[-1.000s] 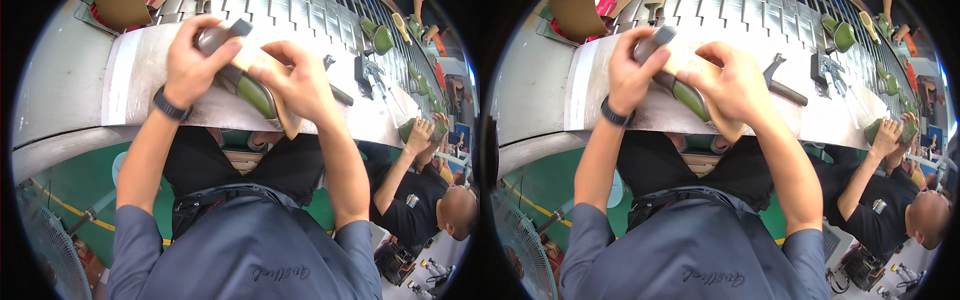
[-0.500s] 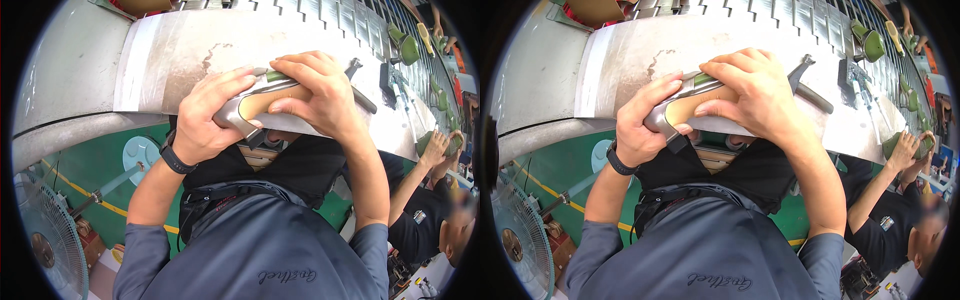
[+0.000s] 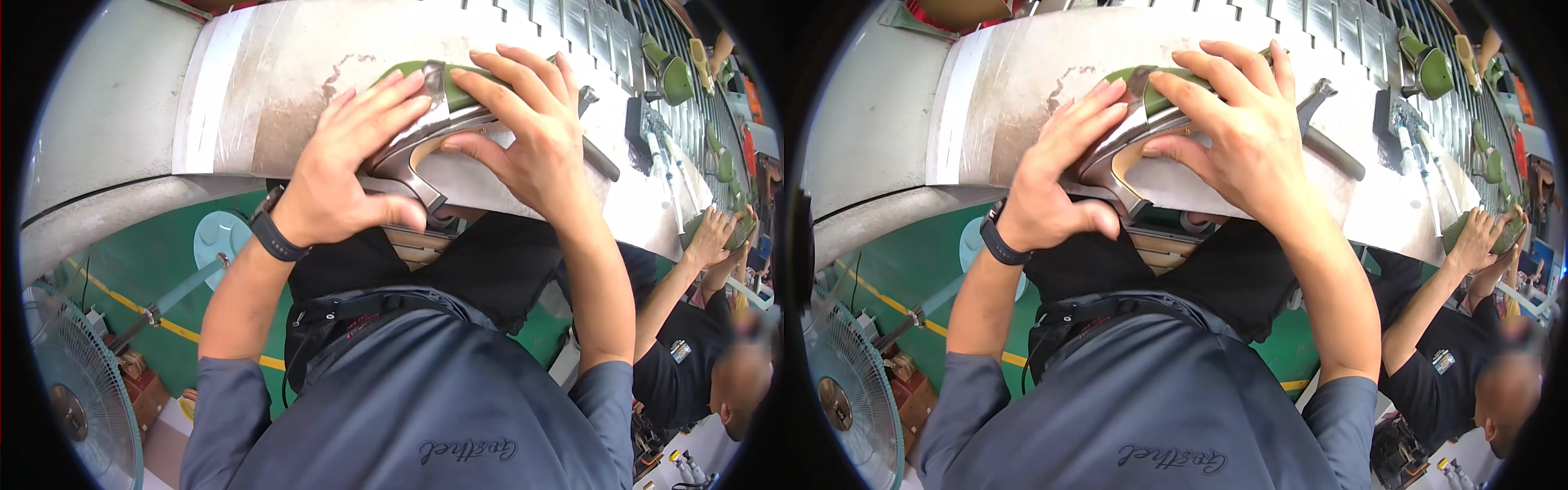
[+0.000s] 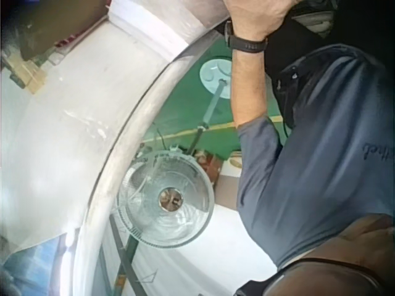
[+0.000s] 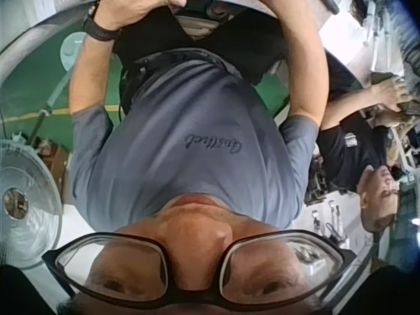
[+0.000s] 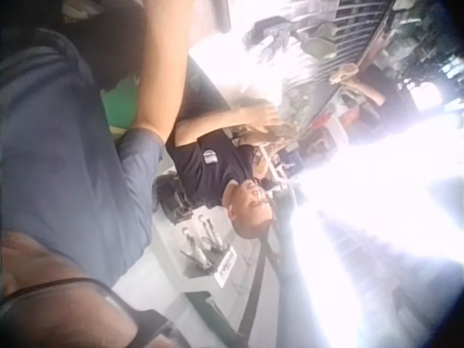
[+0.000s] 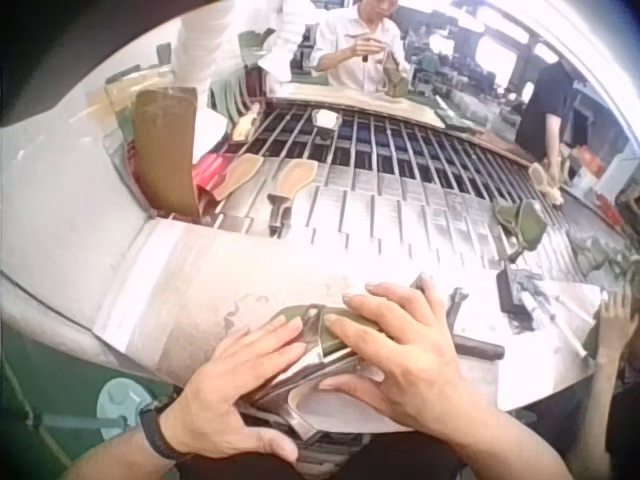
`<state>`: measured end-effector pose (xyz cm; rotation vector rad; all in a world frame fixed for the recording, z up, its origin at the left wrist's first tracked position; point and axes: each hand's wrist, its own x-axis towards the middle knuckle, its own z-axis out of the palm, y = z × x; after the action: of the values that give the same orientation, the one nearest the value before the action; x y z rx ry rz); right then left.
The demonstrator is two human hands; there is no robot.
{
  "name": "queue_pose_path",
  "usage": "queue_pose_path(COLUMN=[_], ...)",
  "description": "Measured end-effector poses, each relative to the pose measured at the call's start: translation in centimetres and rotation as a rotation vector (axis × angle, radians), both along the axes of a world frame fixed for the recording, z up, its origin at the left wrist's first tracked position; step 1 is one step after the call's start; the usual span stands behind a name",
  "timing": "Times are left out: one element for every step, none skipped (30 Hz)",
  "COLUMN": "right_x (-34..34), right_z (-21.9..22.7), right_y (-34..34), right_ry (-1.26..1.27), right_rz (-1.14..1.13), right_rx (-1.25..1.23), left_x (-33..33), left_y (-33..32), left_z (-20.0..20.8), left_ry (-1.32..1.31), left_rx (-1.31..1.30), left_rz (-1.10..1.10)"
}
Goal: The person assembles high-heeled shoes by hammering around the edges of shoe soles with a hammer, attaching outsoles onto shoe bodies by hand, and hammering along the newly attached sole edges.
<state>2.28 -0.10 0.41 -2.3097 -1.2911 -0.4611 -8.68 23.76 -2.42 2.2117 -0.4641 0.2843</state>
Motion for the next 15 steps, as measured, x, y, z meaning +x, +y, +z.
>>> queue_pose_path(right_x=[-0.1,-0.3,-0.3,-0.3,-0.3,-0.3,-0.4,-0.4,-0.4,-0.4,-0.7,-0.8,-0.8,-0.8,-0.9], right_z=[-0.1,-0.1,-0.3,-0.4,-0.5,-0.7,-0.8,-0.9,-1.0,-1.1,-0.7,-0.6,-0.6,-0.5,-0.5], right_y=[0.0,-0.1,0.0,0.0,0.1,0.1,0.0,0.0,0.0,0.0,-0.1,-0.1,-0.1,-0.1,-0.1], right_ry=[-0.008,0.0,-0.01,-0.02,-0.015,-0.02,-0.024,-0.018,-0.018,-0.018,-0.012,-0.009,0.001,0.012,0.015], right_rz=[-0.002,0.0,-0.008,-0.017,-0.014,-0.013,-0.012,-0.012,-0.01,-0.008,-0.03,-0.028,-0.033,-0.039,-0.034], right_rx=[0.001,0.001,0.0,-0.001,0.003,0.012,0.022,0.022,0.032,0.042,0.005,0.007,0.0,-0.007,-0.003], left_x=[0.1,0.3,0.4,0.5,0.5,0.4,0.3,0.3,0.3,0.4,0.4,0.4,0.4,0.5,0.4], left_y=[-0.2,-0.8,-1.3,-1.7,-2.1,-2.5,-2.9,-3.2,-3.3,-3.5,-3.6,-3.6,-3.6,-3.6,-3.5], left_z=[-0.4,-1.1,-1.6,-1.9,-2.0,-2.1,-2.2,-2.3,-2.4,-2.4,-2.5,-2.5,-2.5,-2.5,-2.5], left_ry=[0.006,-0.007,-0.022,-0.037,-0.033,-0.067,-0.101,-0.095,-0.109,-0.122,-0.11,-0.108,-0.101,-0.094,-0.092], left_rx=[-0.036,-0.108,-0.144,-0.179,-0.175,-0.167,-0.158,-0.157,-0.155,-0.152,-0.163,-0.16,-0.169,-0.177,-0.173], left_rz=[0.043,0.09,0.13,0.171,0.174,0.218,0.261,0.262,0.29,0.318,0.326,0.328,0.322,0.316,0.32])
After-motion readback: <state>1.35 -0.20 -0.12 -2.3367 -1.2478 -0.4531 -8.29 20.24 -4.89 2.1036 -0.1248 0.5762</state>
